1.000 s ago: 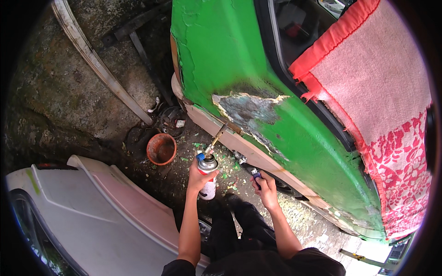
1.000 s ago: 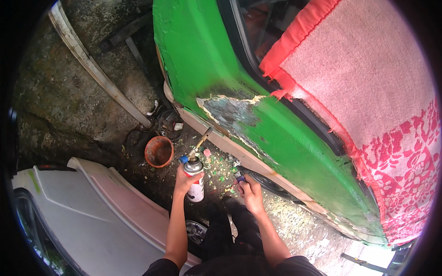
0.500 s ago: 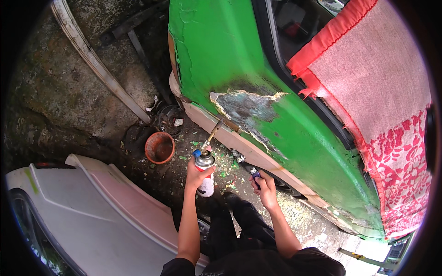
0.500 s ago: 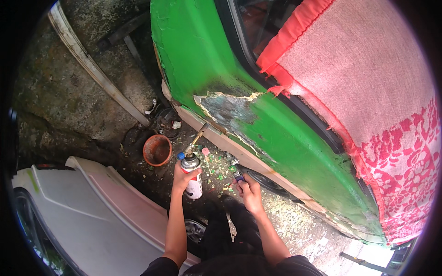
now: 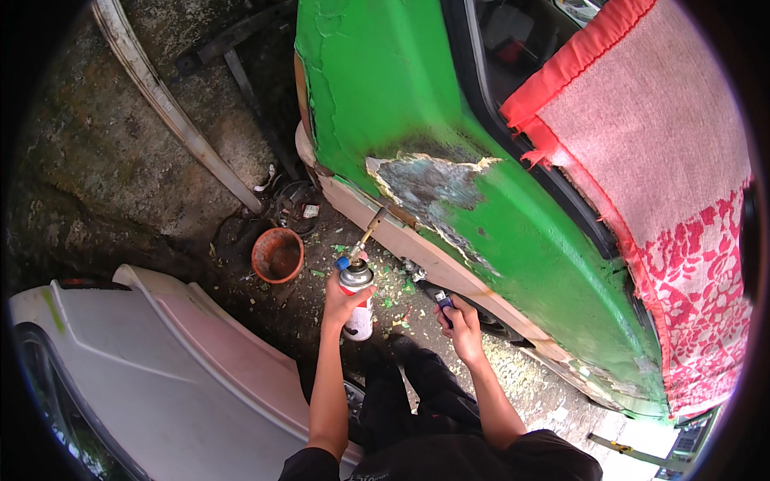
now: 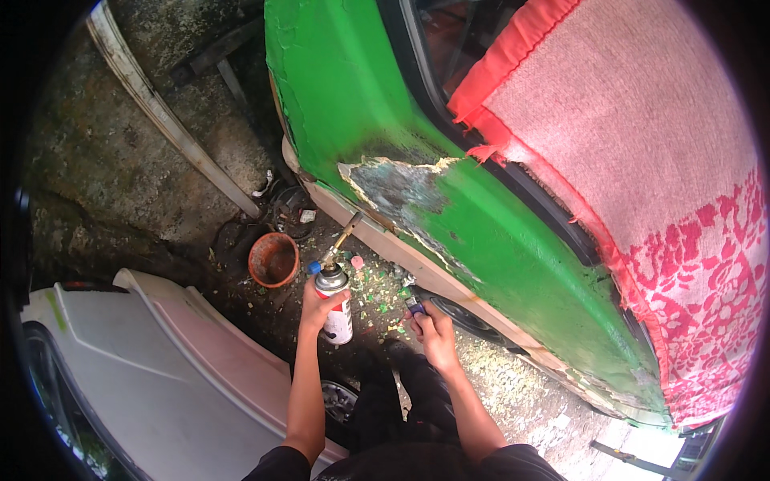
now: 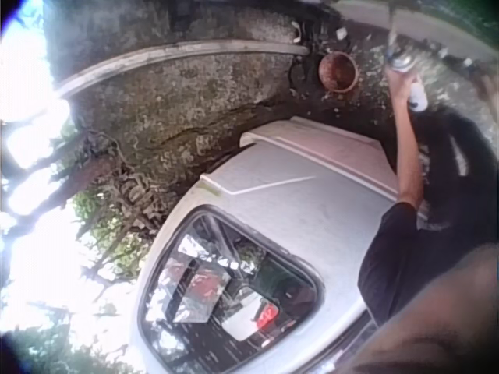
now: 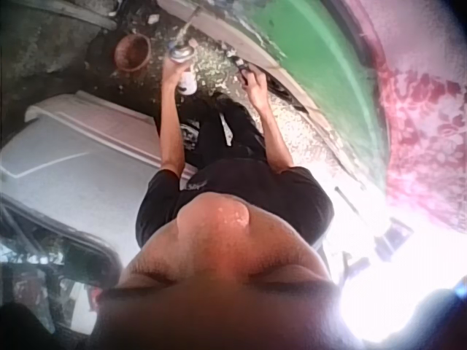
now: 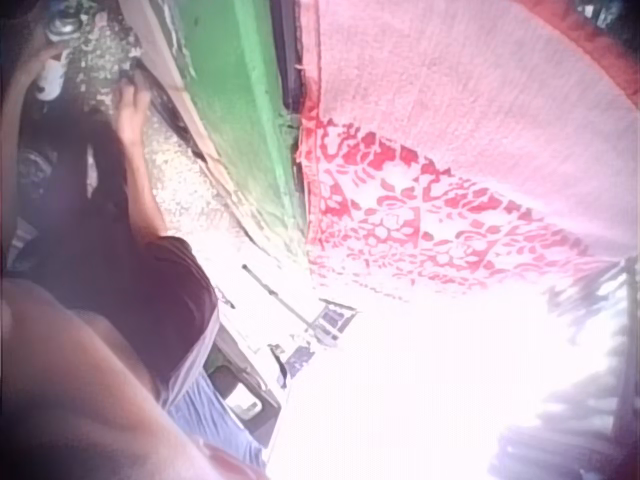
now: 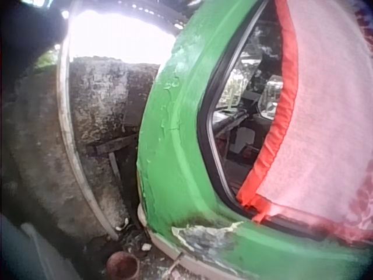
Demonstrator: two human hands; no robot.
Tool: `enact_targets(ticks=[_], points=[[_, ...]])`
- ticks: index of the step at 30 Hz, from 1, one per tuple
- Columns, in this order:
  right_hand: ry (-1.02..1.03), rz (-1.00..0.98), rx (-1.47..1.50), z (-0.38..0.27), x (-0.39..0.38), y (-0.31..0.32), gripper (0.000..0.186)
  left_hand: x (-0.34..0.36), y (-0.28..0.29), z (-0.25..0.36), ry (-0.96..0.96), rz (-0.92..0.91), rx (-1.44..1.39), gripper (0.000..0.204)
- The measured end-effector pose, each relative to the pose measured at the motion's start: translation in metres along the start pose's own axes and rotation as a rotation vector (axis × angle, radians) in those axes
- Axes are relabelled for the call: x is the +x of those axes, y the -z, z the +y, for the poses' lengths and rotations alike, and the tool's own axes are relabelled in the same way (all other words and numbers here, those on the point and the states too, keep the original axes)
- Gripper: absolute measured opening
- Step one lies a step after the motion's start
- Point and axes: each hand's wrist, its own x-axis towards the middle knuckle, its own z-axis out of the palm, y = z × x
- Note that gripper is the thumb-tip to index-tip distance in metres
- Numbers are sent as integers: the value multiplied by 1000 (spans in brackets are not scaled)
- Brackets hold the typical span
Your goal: The person uses a handheld blowtorch to apply heat to a damaged area on the side panel of a green car. The person holds the torch steadily and moves the flame over the same spot for the duration of the clip.
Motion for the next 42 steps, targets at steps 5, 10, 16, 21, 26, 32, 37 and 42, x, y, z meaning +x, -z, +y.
enact_targets(ticks=[5,10,16,21,26,32,37,42], points=[[-1,5,-6,0,-2,0,21,1,4,-5,35,12,-7,45],[-3,3,-29,0,-2,1,21,-6,6,-18,115,0,-116,48],[-12,12,-18,-1,-2,-1,21,-14,-2,-18,160,-30,-353,37],[-25,11,-10,2,-2,0,21,-13,3,-29,135,-66,-355,36],[-21,15,-12,3,-2,-1,21,-12,4,-31,150,-61,-366,38],[-29,13,-10,1,-3,-2,21,-11,5,-29,157,-59,-375,39],[-28,9,-12,2,-2,-3,20,-16,12,-45,180,-82,-423,41],[-30,7,-5,0,-2,-4,20,-19,12,-50,182,-77,-454,43]])
